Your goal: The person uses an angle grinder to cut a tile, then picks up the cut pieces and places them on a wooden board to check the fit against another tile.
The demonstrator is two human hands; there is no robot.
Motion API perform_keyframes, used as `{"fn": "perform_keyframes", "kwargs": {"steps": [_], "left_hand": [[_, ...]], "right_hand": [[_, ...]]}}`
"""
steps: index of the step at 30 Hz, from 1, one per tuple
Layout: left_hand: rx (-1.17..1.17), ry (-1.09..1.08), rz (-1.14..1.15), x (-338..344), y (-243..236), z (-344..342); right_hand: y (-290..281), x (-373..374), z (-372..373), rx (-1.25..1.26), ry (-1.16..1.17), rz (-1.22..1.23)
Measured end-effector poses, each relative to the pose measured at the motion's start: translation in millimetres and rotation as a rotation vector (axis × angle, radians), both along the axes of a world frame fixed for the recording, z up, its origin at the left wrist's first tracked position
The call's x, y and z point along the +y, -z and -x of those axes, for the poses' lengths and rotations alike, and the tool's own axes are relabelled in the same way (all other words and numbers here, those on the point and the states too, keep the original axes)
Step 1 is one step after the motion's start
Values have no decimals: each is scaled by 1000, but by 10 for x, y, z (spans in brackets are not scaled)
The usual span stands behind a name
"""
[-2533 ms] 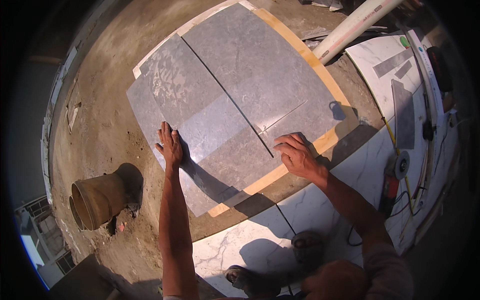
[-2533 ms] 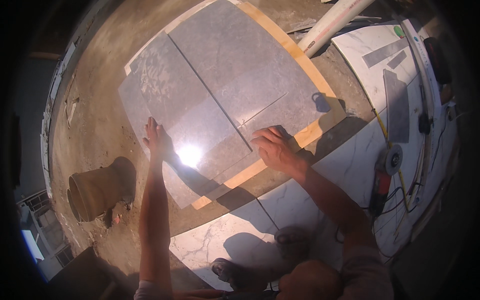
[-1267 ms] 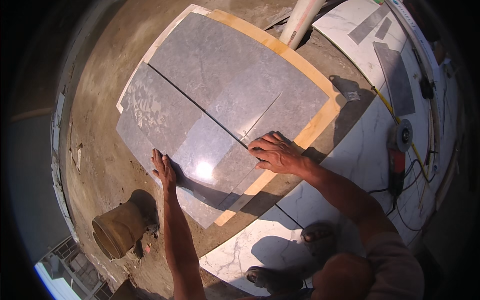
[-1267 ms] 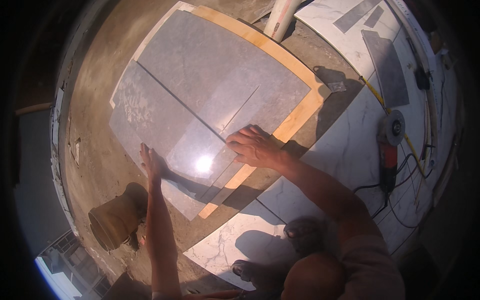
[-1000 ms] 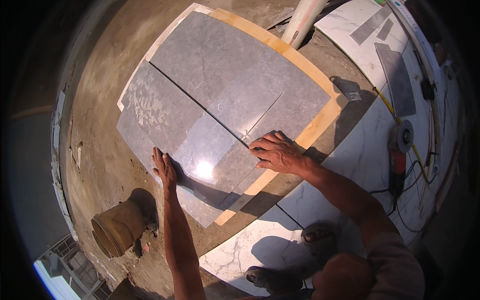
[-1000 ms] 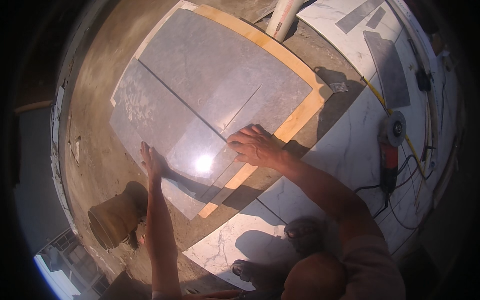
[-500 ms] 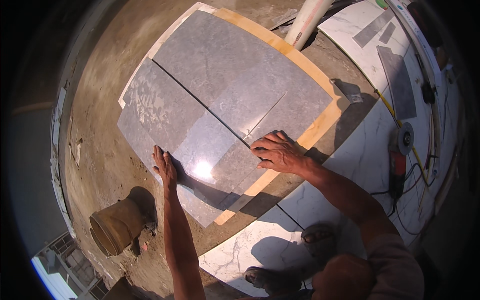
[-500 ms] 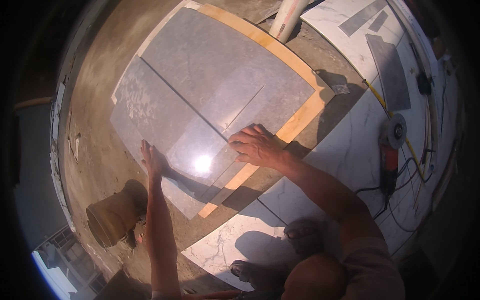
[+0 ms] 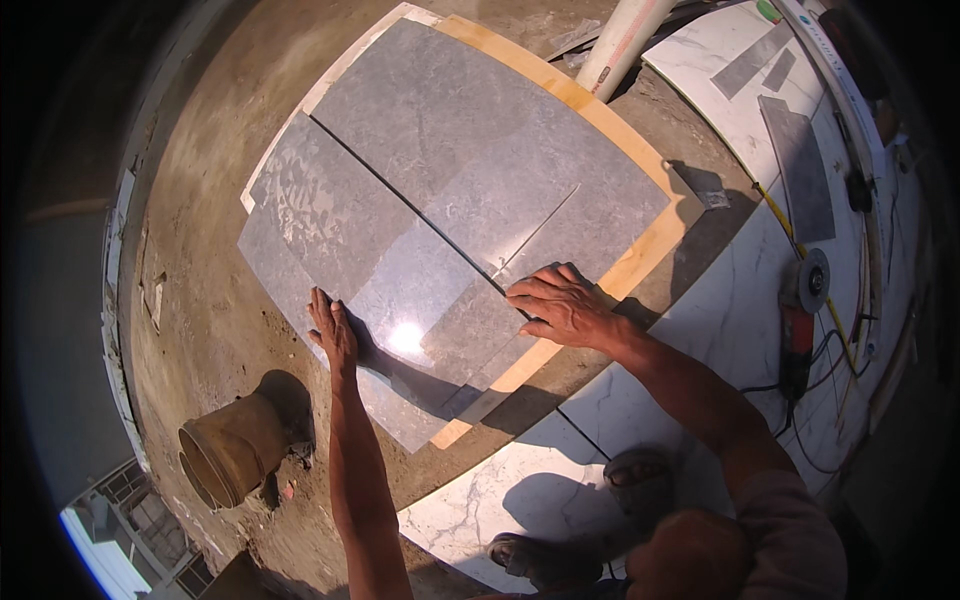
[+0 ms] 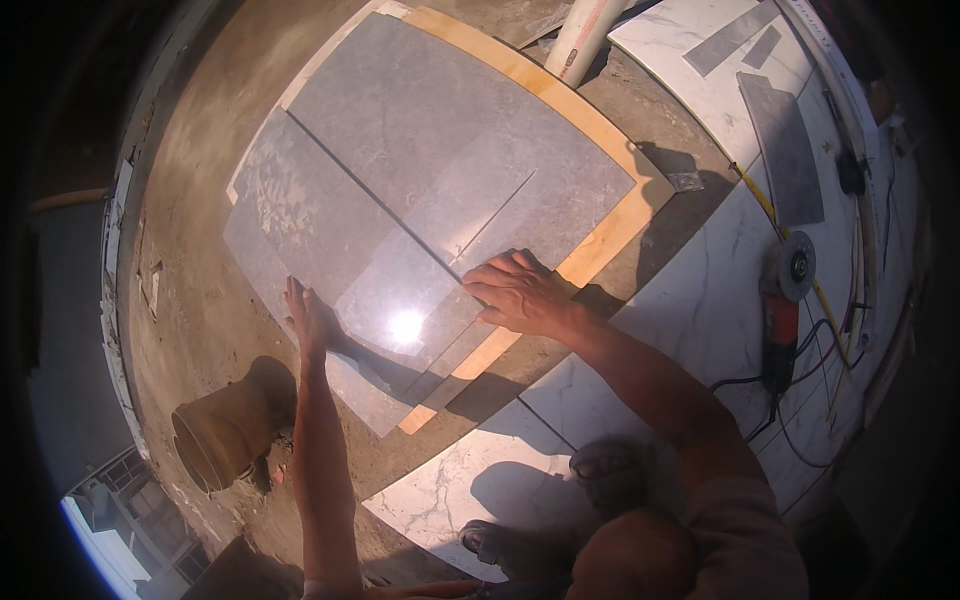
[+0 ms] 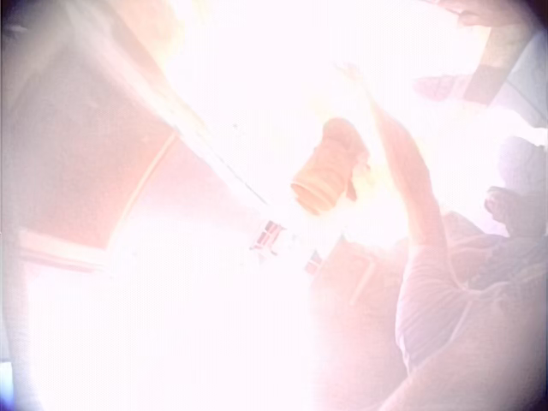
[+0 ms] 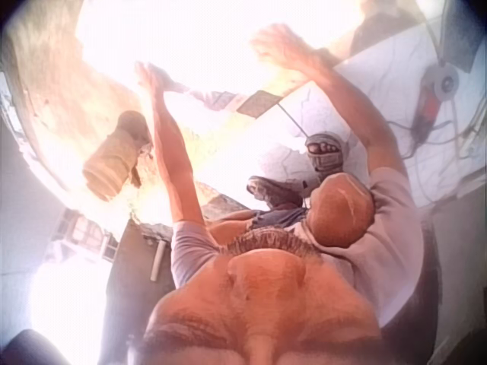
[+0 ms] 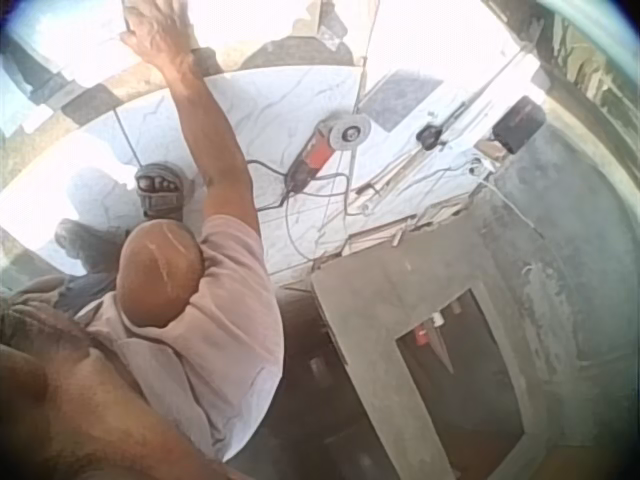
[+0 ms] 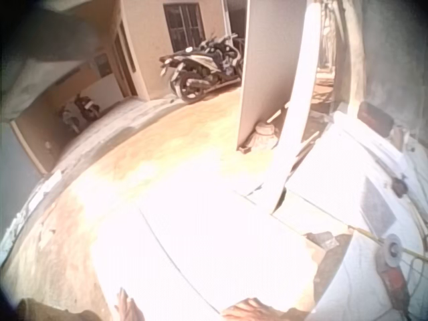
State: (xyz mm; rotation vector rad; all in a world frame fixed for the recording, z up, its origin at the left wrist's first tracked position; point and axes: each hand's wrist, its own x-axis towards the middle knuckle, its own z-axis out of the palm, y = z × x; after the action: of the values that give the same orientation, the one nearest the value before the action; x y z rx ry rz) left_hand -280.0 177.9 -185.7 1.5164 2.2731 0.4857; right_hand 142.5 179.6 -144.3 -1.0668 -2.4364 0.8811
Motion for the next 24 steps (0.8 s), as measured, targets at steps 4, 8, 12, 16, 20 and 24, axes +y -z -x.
{"fn": "perform_keyframes", "kwargs": {"steps": [4, 8, 12, 16, 20, 24], "left_hand": [[-4, 5, 7, 5, -4, -10], [-4, 9, 11, -6, -7, 20], [-9, 10, 14, -2, -15, 2], [-10, 3, 16, 2, -15, -13], [5, 14, 5, -8, 24, 6], [34, 3, -1, -19, 84, 71]], "right_hand": [[47, -13, -3, -24, 5, -54], [-11, -8, 10, -28, -3, 17], [0, -15, 8, -24, -8, 21], [-7, -17, 0, -33, -4, 16], [26, -20, 1, -37, 21, -6], [27, 0, 19, -50, 0, -24]]}}
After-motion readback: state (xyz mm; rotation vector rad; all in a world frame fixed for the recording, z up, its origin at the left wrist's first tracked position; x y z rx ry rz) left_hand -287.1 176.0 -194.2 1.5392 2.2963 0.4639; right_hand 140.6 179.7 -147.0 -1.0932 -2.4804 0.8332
